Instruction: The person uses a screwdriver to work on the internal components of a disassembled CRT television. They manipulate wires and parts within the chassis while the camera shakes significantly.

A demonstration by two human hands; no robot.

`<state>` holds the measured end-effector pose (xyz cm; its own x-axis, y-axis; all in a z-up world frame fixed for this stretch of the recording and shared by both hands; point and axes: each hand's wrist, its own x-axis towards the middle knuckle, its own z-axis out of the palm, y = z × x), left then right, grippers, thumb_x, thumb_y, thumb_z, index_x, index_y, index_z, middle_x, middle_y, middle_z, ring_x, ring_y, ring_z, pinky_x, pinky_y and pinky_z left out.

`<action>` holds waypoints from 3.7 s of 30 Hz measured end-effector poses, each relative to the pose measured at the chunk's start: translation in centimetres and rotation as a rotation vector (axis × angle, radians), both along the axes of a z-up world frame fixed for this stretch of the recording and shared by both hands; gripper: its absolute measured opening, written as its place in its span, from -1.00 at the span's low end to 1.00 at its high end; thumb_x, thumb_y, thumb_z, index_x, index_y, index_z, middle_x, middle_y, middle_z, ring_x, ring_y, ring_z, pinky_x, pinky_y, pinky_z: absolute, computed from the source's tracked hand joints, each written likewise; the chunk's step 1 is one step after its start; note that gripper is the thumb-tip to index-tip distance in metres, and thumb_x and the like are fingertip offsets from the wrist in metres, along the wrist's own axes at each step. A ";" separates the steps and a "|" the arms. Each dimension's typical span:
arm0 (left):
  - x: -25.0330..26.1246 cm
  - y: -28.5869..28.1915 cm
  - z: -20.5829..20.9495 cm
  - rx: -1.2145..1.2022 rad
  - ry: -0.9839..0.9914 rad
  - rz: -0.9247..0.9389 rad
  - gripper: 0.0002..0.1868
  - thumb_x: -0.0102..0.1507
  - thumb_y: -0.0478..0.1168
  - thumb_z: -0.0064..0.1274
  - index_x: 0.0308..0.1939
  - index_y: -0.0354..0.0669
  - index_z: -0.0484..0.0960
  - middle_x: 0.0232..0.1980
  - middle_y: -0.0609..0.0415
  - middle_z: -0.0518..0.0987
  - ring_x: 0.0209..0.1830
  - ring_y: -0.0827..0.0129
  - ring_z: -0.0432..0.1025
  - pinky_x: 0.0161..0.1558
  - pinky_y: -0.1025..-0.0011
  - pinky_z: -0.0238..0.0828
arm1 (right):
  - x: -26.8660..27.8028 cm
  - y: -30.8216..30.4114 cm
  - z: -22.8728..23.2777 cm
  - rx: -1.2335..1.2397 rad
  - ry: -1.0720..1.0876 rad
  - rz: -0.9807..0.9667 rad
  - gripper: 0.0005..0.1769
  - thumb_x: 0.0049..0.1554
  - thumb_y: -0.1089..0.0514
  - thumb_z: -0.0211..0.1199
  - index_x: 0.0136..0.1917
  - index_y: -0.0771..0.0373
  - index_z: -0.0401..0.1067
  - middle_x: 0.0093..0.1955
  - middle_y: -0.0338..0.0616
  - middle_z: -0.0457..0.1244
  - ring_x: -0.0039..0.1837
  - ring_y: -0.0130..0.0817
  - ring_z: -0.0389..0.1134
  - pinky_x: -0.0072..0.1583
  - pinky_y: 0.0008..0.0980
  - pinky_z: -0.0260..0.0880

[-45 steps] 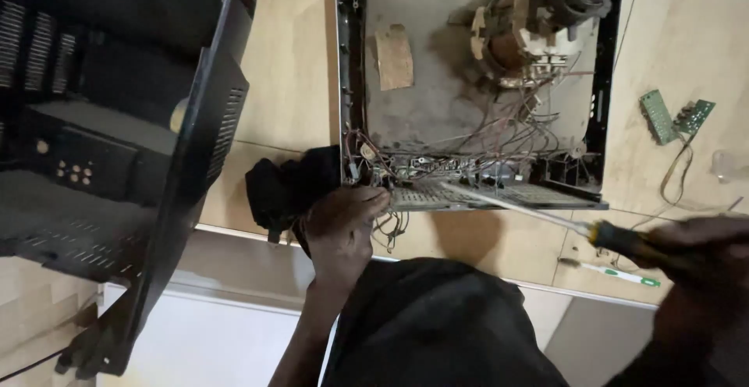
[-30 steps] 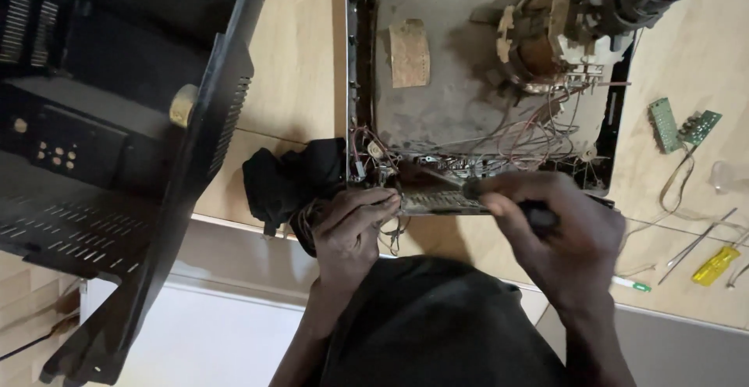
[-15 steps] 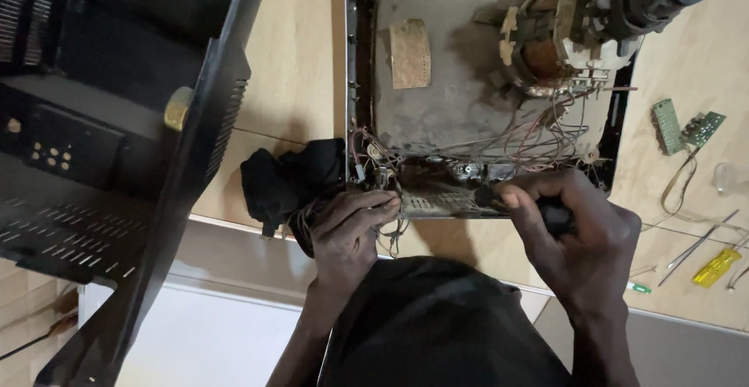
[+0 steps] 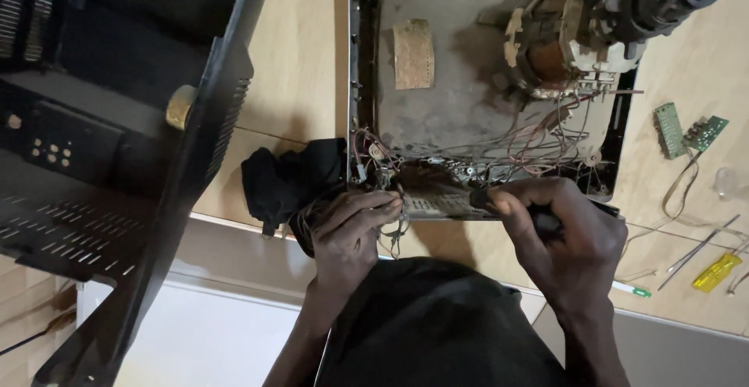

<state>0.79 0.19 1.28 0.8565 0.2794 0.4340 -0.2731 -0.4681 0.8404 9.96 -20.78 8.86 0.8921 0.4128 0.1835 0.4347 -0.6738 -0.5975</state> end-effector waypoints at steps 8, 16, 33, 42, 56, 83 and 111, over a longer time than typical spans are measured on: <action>-0.4 -0.1 -0.2 -0.003 0.022 0.014 -0.87 0.27 -0.53 0.19 -0.17 -0.29 0.72 -0.08 -0.01 0.68 -0.09 0.24 0.62 0.03 0.36 0.63 | 0.1 -0.1 -0.2 -0.005 0.005 -0.002 -0.82 0.28 0.16 0.36 -0.10 0.31 0.49 -0.15 -0.18 0.42 -0.30 -0.50 0.25 -0.23 -0.46 0.21; -0.7 -0.2 -0.8 0.005 0.007 0.000 -0.85 0.26 -0.56 0.18 -0.17 -0.29 0.73 -0.07 0.02 0.69 -0.08 0.25 0.63 0.04 0.37 0.65 | 0.8 2.0 3.0 -0.016 0.159 0.156 -0.86 0.27 0.22 0.30 -0.08 0.27 0.37 -0.06 -0.14 0.34 -0.06 -0.33 0.36 -0.04 -0.36 0.32; 3.8 3.1 2.1 -0.330 0.477 -0.419 -0.55 0.24 -0.34 0.06 0.24 -0.19 0.50 0.11 -0.01 0.62 0.10 0.28 0.54 0.09 0.36 0.49 | 4.4 5.4 6.8 -0.245 0.314 0.853 -0.51 0.11 0.37 0.33 0.10 0.10 0.08 0.01 -0.09 -0.01 -0.16 -0.26 -0.06 -0.19 -0.26 0.01; 2.6 1.2 0.3 -0.462 0.532 -0.441 -0.72 0.33 -0.39 0.11 0.11 -0.14 0.48 -0.35 0.17 0.51 -0.44 0.57 0.33 -0.37 0.53 0.25 | 4.1 6.2 4.7 -0.253 0.295 0.813 -0.85 0.12 0.22 0.33 -0.07 0.03 0.40 0.20 -0.12 0.15 0.11 -0.19 0.16 0.06 -0.21 0.35; 3.6 -0.5 3.8 -0.175 0.188 -0.234 -0.73 0.28 -0.08 0.04 -0.25 -0.13 0.30 -0.31 0.12 0.32 -0.34 0.38 0.21 -0.28 0.37 0.12 | 1.2 5.0 7.1 -0.139 0.066 0.374 -0.41 0.11 -0.26 0.36 0.12 0.25 0.36 0.09 0.03 0.31 -0.32 -0.26 0.34 -0.33 -0.24 0.42; 4.2 2.3 3.5 -0.313 0.304 -0.495 -0.70 0.30 -0.33 0.06 0.12 -0.24 0.59 0.10 -0.07 0.65 0.09 0.19 0.58 0.09 0.33 0.56 | 2.6 5.0 7.3 -0.045 0.387 0.523 -0.40 0.20 0.09 0.16 0.44 0.28 0.13 0.49 0.12 0.16 0.42 0.04 0.34 0.35 0.13 0.33; 5.5 1.4 0.9 -0.139 0.208 -0.498 -0.43 0.33 0.06 0.10 0.25 -0.27 0.47 0.20 -0.12 0.53 0.26 0.06 0.45 0.27 0.17 0.43 | 1.7 5.3 5.0 0.216 0.034 0.321 -0.59 0.06 0.07 0.48 0.02 0.40 0.48 0.04 0.11 0.29 0.06 -0.16 0.41 -0.04 -0.40 0.59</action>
<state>6.32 1.57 2.15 0.9635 -0.1386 0.2292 -0.2545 -0.2061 0.9449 11.67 -15.45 13.84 0.7305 0.6274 0.2696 0.5810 -0.3636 -0.7282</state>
